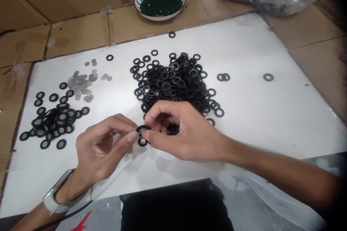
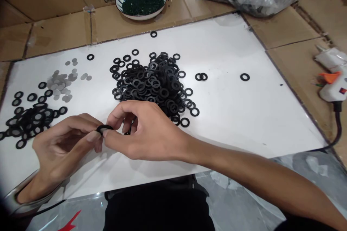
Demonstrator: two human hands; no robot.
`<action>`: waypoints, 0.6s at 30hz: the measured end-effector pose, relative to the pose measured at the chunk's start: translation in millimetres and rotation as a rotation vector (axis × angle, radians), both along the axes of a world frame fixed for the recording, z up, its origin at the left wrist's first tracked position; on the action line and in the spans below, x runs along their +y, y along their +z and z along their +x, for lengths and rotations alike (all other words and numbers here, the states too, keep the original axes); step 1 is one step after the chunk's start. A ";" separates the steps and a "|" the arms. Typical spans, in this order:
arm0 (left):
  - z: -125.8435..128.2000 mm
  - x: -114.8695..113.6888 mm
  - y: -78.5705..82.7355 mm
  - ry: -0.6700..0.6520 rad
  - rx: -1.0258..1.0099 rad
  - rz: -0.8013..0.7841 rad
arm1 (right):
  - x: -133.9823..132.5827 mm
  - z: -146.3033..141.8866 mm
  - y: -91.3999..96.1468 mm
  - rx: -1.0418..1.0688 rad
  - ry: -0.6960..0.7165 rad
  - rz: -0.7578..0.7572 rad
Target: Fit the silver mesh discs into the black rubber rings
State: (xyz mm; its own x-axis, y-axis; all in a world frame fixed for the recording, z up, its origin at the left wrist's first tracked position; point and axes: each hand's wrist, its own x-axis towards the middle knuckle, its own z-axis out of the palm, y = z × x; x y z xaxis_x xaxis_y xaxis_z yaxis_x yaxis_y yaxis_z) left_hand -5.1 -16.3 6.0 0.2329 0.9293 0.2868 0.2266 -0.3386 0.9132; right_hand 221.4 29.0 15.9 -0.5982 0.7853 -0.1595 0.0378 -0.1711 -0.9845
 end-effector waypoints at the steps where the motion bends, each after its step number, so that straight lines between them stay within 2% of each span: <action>1: -0.1 -0.1 -0.1 0.000 0.002 -0.002 | 0.0 0.1 0.2 -0.003 0.000 0.002; 14: 1.2 -0.9 -0.7 0.004 0.005 0.005 | -1.4 -1.2 -0.8 -0.018 -0.002 0.022; 16: 0.4 -1.7 -1.9 0.005 0.012 -0.021 | -2.0 -0.9 -1.5 -0.024 -0.005 0.068; 18: -4.4 -0.3 -2.3 0.008 0.044 -0.067 | -2.5 -0.2 -3.3 -0.039 -0.041 0.199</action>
